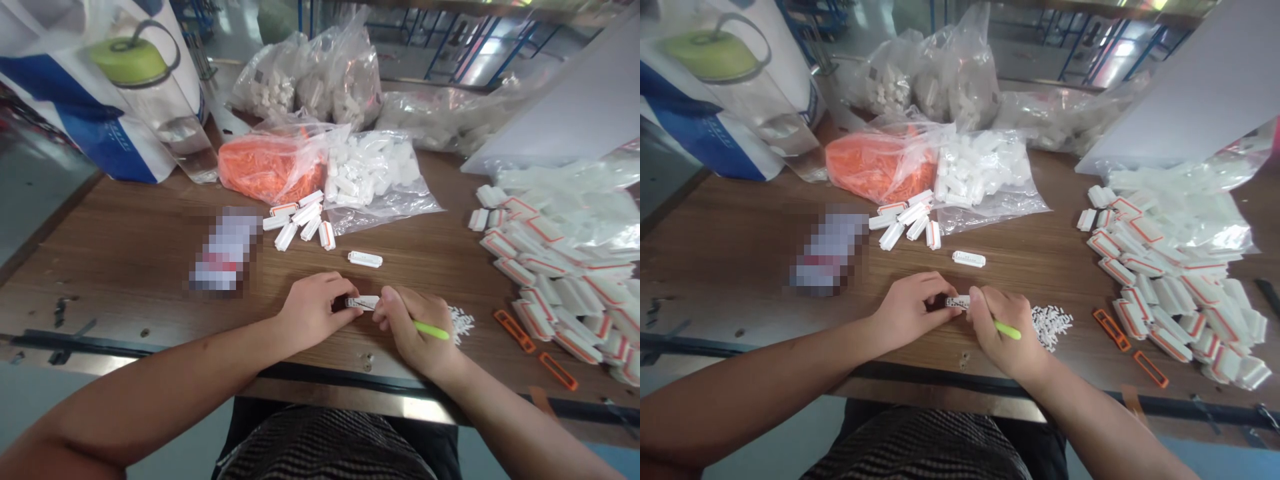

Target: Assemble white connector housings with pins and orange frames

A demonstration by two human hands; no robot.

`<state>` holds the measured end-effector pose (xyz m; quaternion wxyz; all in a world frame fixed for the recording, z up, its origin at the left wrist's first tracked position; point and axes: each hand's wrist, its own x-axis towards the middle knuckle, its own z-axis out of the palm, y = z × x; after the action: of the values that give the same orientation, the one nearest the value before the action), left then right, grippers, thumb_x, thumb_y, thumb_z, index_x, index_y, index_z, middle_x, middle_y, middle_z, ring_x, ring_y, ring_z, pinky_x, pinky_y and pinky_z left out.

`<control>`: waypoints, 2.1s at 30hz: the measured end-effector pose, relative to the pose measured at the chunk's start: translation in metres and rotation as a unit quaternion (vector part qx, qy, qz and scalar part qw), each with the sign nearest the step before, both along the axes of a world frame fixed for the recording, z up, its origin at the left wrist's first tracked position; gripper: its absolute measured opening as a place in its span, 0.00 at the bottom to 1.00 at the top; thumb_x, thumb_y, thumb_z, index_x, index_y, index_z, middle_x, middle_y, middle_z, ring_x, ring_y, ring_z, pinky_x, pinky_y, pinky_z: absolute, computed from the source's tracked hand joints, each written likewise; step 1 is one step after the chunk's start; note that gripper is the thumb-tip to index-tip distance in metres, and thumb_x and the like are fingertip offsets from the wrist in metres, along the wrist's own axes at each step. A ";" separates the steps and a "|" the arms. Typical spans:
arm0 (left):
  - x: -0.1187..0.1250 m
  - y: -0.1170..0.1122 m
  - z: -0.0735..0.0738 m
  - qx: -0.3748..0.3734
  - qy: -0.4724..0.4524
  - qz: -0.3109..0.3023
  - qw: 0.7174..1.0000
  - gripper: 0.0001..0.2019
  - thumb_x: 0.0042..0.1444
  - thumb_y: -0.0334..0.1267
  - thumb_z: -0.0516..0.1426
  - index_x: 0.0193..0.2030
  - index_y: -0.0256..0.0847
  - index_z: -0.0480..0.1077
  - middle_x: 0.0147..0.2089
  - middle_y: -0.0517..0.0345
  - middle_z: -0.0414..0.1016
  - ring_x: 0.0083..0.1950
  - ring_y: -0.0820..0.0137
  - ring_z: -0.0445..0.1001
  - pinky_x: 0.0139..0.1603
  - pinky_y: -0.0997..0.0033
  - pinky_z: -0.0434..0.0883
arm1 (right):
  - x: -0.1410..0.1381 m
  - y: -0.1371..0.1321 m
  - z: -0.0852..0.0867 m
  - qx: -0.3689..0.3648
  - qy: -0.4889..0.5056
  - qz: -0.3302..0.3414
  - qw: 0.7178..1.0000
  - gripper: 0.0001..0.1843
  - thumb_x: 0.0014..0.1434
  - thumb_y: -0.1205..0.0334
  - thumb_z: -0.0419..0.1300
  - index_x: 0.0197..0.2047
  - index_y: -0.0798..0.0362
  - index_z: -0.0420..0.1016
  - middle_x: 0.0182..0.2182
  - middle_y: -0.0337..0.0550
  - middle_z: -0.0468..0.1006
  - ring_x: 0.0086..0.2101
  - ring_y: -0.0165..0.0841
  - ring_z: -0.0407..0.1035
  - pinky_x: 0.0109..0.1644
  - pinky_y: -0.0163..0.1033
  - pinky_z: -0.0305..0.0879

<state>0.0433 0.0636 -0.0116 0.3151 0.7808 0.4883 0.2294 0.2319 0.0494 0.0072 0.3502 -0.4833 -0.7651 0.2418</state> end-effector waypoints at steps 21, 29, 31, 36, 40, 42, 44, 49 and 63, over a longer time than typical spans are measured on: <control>-0.001 -0.001 0.001 0.017 -0.013 -0.004 1.000 0.05 0.56 0.38 0.63 0.39 0.42 0.75 0.32 0.62 0.74 0.32 0.73 0.70 0.36 0.72 0.67 | 0.007 -0.001 -0.011 -0.041 0.062 -0.051 0.996 0.25 0.68 0.60 0.51 0.20 0.52 0.73 0.18 0.36 0.76 0.17 0.24 0.69 0.25 0.32 0.65; -0.001 -0.001 0.000 0.015 -0.022 0.000 1.000 0.05 0.55 0.37 0.64 0.39 0.42 0.75 0.32 0.62 0.73 0.31 0.73 0.69 0.35 0.72 0.66 | 0.004 0.001 -0.006 -0.040 0.041 -0.027 0.998 0.24 0.69 0.61 0.49 0.20 0.52 0.71 0.16 0.36 0.74 0.16 0.24 0.68 0.24 0.32 0.64; 0.000 -0.001 0.000 0.011 -0.021 0.002 1.000 0.05 0.55 0.36 0.64 0.38 0.42 0.75 0.32 0.63 0.73 0.31 0.73 0.69 0.36 0.72 0.66 | 0.004 0.002 -0.003 -0.023 0.014 -0.010 1.000 0.24 0.68 0.62 0.49 0.20 0.52 0.70 0.15 0.35 0.72 0.16 0.25 0.68 0.24 0.33 0.63; -0.001 -0.001 0.000 -0.001 -0.012 0.001 1.000 0.05 0.56 0.38 0.64 0.38 0.43 0.76 0.33 0.63 0.73 0.31 0.73 0.69 0.36 0.72 0.66 | 0.005 0.001 0.000 0.025 -0.022 0.028 0.999 0.23 0.68 0.63 0.49 0.21 0.52 0.70 0.15 0.36 0.71 0.16 0.26 0.67 0.23 0.33 0.60; -0.001 -0.001 0.001 0.007 -0.020 0.001 1.000 0.06 0.55 0.38 0.64 0.39 0.42 0.76 0.32 0.63 0.73 0.31 0.73 0.69 0.36 0.72 0.66 | 0.007 -0.002 -0.004 0.003 0.032 -0.024 0.999 0.24 0.69 0.63 0.49 0.21 0.52 0.72 0.17 0.36 0.74 0.17 0.24 0.68 0.25 0.32 0.63; -0.001 -0.001 0.001 0.009 -0.022 0.002 1.000 0.06 0.55 0.38 0.64 0.39 0.42 0.76 0.32 0.63 0.73 0.31 0.73 0.69 0.36 0.72 0.66 | 0.007 -0.002 -0.006 -0.005 0.041 -0.032 0.999 0.25 0.69 0.63 0.49 0.21 0.52 0.72 0.17 0.35 0.74 0.18 0.24 0.69 0.26 0.32 0.64; -0.001 -0.001 0.000 0.007 -0.020 0.001 1.000 0.06 0.55 0.37 0.64 0.39 0.42 0.76 0.32 0.63 0.73 0.31 0.73 0.69 0.36 0.72 0.66 | 0.006 -0.001 -0.007 -0.008 0.037 -0.024 0.999 0.24 0.69 0.63 0.49 0.21 0.52 0.72 0.17 0.35 0.74 0.17 0.24 0.69 0.26 0.32 0.64; -0.001 -0.001 -0.001 0.009 -0.015 0.001 1.000 0.06 0.55 0.38 0.64 0.39 0.42 0.76 0.32 0.63 0.73 0.31 0.74 0.69 0.37 0.72 0.66 | 0.004 0.002 -0.002 0.018 0.004 0.009 1.000 0.23 0.68 0.65 0.49 0.21 0.52 0.70 0.16 0.35 0.72 0.17 0.24 0.68 0.24 0.33 0.62; 0.000 0.000 -0.002 0.019 -0.023 0.002 1.000 0.05 0.54 0.36 0.65 0.38 0.41 0.76 0.31 0.63 0.72 0.30 0.74 0.68 0.35 0.72 0.66 | 0.004 0.000 -0.004 -0.008 0.021 -0.006 1.000 0.23 0.68 0.64 0.50 0.21 0.52 0.70 0.15 0.34 0.72 0.16 0.23 0.67 0.24 0.31 0.62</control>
<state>0.0433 0.0634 -0.0133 0.3110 0.7804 0.4780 0.2565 0.2356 0.0495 0.0028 0.3638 -0.4854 -0.7527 0.2558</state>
